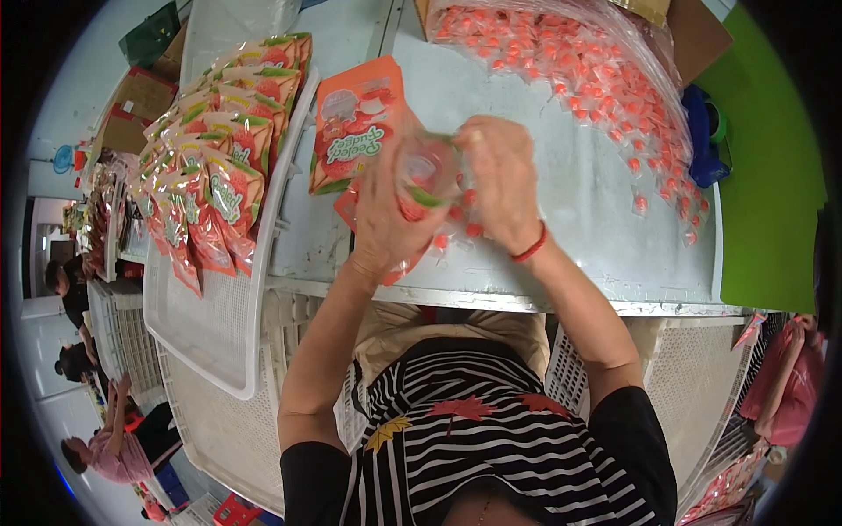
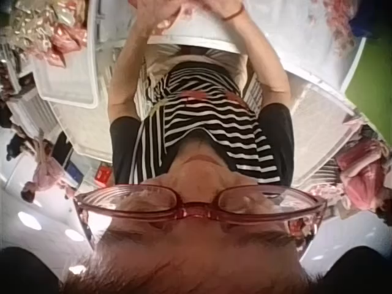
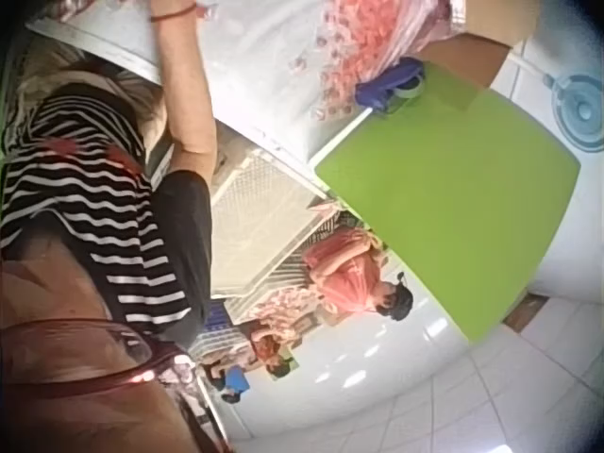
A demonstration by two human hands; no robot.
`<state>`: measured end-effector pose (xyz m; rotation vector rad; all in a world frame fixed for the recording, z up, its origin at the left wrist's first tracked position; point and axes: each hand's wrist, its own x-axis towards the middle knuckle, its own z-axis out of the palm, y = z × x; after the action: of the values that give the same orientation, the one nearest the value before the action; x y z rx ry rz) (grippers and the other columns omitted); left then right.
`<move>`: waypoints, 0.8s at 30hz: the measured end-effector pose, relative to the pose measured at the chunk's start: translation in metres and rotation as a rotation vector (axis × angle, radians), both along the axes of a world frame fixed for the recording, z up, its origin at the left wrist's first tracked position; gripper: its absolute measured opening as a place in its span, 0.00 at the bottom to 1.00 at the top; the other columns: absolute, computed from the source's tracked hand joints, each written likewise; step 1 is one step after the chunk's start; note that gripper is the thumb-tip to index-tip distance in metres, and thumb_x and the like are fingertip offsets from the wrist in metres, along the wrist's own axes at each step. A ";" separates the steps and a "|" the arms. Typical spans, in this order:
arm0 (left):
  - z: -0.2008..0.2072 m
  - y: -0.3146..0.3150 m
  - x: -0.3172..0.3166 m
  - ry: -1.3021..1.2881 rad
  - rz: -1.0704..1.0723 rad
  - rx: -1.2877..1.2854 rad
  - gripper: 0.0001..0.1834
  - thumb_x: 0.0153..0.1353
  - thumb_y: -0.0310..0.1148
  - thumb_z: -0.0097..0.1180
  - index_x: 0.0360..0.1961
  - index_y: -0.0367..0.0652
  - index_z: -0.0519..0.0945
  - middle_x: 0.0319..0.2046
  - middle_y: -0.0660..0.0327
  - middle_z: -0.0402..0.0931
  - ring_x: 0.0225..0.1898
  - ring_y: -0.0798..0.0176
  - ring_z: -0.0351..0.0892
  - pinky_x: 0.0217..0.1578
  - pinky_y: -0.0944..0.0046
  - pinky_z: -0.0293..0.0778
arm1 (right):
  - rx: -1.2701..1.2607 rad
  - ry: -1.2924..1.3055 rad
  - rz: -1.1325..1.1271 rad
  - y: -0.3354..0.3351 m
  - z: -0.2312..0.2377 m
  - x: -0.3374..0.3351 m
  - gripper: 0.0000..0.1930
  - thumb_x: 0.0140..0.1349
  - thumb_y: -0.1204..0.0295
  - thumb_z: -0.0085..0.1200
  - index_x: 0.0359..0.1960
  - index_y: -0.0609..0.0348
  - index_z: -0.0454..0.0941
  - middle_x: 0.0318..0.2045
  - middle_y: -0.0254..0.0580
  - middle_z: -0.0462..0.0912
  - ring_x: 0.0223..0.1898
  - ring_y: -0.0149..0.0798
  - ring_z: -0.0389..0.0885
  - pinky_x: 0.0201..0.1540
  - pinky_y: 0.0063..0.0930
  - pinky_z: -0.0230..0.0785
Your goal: Packing individually wrapped fudge candies into larger plastic bags at a factory workstation.
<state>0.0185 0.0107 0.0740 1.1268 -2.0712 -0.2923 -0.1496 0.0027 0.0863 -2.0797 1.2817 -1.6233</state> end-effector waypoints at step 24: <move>-0.002 0.020 0.025 -0.205 0.077 -0.053 0.47 0.40 0.35 0.71 0.61 0.36 0.60 0.55 0.48 0.65 0.57 0.44 0.64 0.58 0.49 0.60 | 0.412 -0.262 -0.233 -0.026 -0.070 0.001 0.08 0.60 0.64 0.49 0.30 0.54 0.75 0.15 0.36 0.70 0.18 0.37 0.73 0.25 0.31 0.70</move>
<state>0.0436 0.0306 0.0719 1.2454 -2.1923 -0.0863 -0.1489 -0.0229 0.0165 -1.4726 1.6403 -1.4950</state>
